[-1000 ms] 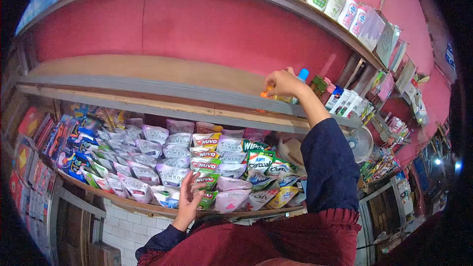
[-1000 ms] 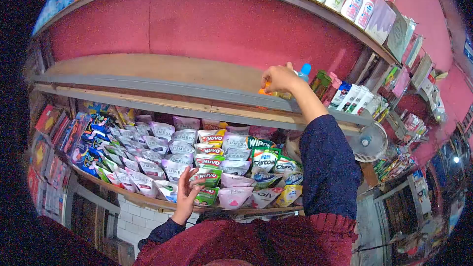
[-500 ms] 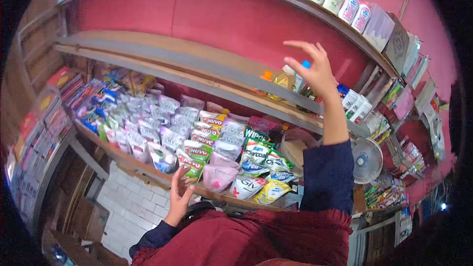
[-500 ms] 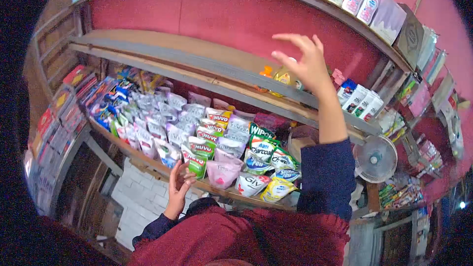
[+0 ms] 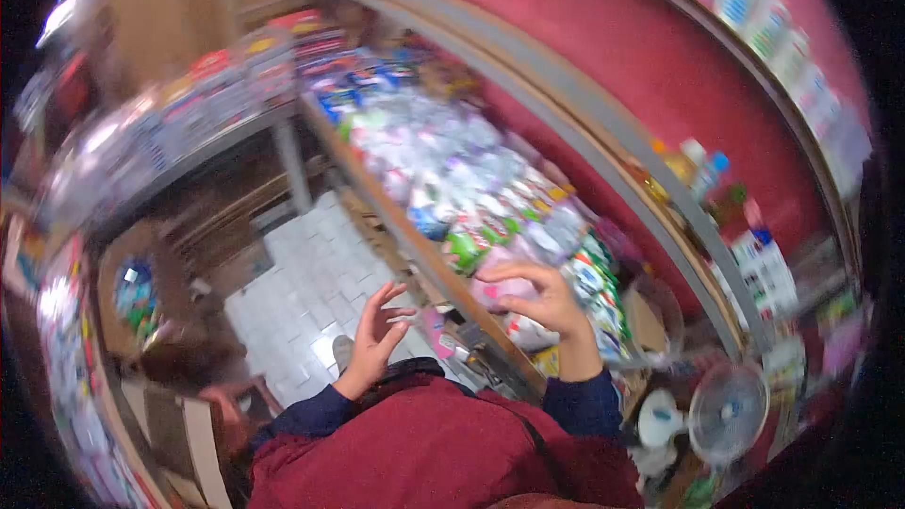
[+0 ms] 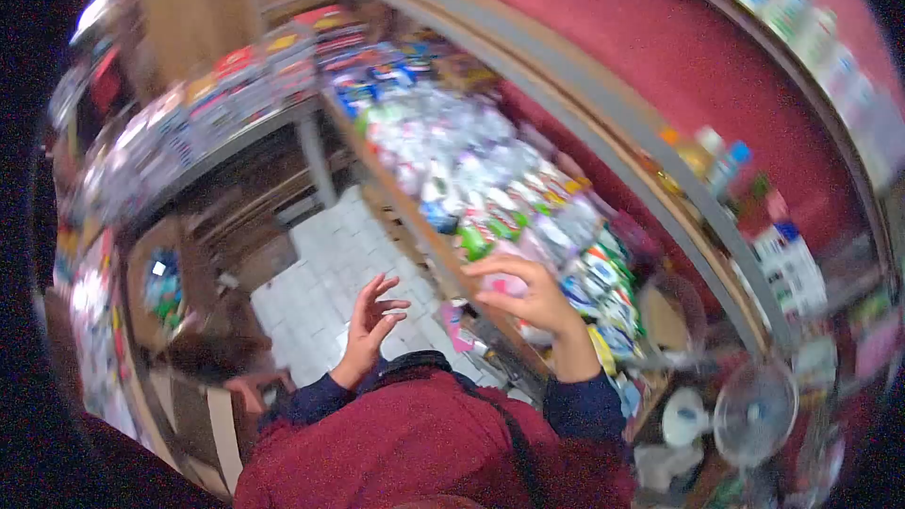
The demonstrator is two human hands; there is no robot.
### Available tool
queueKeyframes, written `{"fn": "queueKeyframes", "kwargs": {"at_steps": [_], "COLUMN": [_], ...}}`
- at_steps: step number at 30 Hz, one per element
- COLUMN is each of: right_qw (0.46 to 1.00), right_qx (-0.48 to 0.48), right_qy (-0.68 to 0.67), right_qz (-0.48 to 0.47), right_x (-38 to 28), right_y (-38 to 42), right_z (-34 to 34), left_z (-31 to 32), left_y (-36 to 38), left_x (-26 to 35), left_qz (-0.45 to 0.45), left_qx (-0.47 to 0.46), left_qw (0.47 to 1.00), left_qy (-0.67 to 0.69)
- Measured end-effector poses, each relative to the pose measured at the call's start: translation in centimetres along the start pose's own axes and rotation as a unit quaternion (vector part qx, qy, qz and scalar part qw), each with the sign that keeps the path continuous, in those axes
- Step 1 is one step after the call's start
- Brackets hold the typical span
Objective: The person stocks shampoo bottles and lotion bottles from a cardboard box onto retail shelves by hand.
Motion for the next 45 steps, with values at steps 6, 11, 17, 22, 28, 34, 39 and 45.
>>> {"fn": "queueKeyframes", "kwargs": {"at_steps": [6, 11, 17, 22, 28, 34, 39, 45], "right_qw": [0.98, 0.943, 0.913, 0.899, 0.828, 0.783, 0.727, 0.635], "right_qx": [-0.162, -0.267, -0.392, -0.382, -0.452, -0.558, -0.644, -0.749], "right_qy": [-0.108, -0.181, -0.109, -0.2, -0.282, -0.25, -0.235, -0.187], "right_qz": [0.042, 0.077, -0.014, 0.078, 0.173, 0.117, 0.032, -0.03], "right_x": [1.9, 3.6, 1.7, 3.4, 9.0, 9.2, 6.7, 4.2], "right_y": [-8.0, -17.6, -27.3, -33.0, -38.8, -52.0, -63.0, -66.2], "right_z": [10.2, 22.9, 35.9, 40.6, 48.0, 55.4, 61.0, 70.2], "left_z": [-8.0, -18.5, -30.9, -36.0, -41.6, -47.1, -49.7, -50.5], "left_y": [1.8, 1.4, 1.7, 0.3, 0.0, -1.4, -7.2, -9.1], "left_x": [2.6, 7.3, 14.0, 18.3, 20.7, 20.2, 22.0, 21.6], "left_qz": [0.046, 0.053, 0.101, 0.084, 0.091, 0.153, 0.251, 0.217], "left_qx": [0.108, 0.189, 0.298, 0.295, 0.375, 0.531, 0.599, 0.656], "left_qw": [0.993, 0.98, 0.946, 0.945, 0.914, 0.831, 0.754, 0.722], "left_qy": [-0.014, -0.043, -0.072, -0.112, -0.128, -0.068, -0.098, -0.038]}}
Point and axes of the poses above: each hand's wrist, its own y-axis away from the middle knuckle, its own z-axis out of the palm, x = y × z, the point moved 4 cm from there along -y, towards the middle knuckle, and after that the axes turned 8 degrees about y, right-handed, at the moved point
